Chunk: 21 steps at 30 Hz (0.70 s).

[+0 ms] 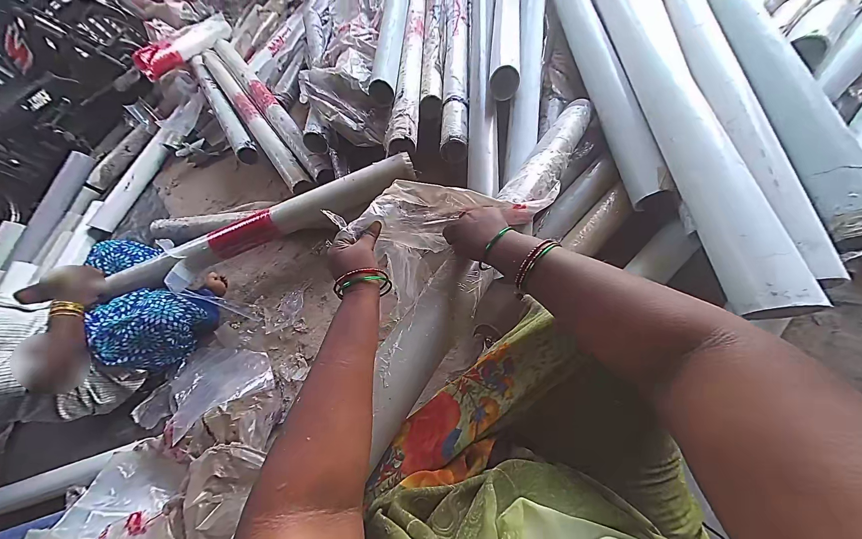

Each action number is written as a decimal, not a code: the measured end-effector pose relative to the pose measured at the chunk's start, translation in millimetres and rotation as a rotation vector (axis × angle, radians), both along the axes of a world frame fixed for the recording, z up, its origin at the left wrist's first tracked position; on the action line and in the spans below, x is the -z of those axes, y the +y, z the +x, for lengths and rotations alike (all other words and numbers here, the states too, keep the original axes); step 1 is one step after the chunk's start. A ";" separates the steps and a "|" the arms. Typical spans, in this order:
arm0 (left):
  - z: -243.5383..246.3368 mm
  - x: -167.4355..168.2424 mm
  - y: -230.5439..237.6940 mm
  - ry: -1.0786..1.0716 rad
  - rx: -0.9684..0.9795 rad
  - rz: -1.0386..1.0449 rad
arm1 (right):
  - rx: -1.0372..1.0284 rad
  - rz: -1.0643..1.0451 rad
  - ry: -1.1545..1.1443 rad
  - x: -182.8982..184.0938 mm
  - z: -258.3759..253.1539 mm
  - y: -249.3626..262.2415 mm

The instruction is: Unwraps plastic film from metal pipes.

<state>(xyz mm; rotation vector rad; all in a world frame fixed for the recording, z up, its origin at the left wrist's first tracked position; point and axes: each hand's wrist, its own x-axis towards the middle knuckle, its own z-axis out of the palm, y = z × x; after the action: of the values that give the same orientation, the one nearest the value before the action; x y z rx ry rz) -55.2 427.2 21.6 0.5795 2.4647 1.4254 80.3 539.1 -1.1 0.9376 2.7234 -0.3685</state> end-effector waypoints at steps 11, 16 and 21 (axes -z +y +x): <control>-9.1 5.7 0.4 -0.012 -0.011 0.111 | 0.111 0.070 0.061 4.8 54.7 59.3; -21.8 1.0 -6.9 0.028 -0.002 0.158 | 0.301 0.050 0.138 -3.9 84.2 80.5; -21.7 0.1 -7.0 -0.059 0.002 0.162 | 0.267 0.053 0.171 -2.3 89.6 65.8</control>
<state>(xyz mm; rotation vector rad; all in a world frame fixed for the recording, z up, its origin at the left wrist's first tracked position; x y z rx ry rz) -76.9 420.2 21.5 0.5629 2.3184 1.6277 169.9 604.9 1.1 1.3484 2.7741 -0.4453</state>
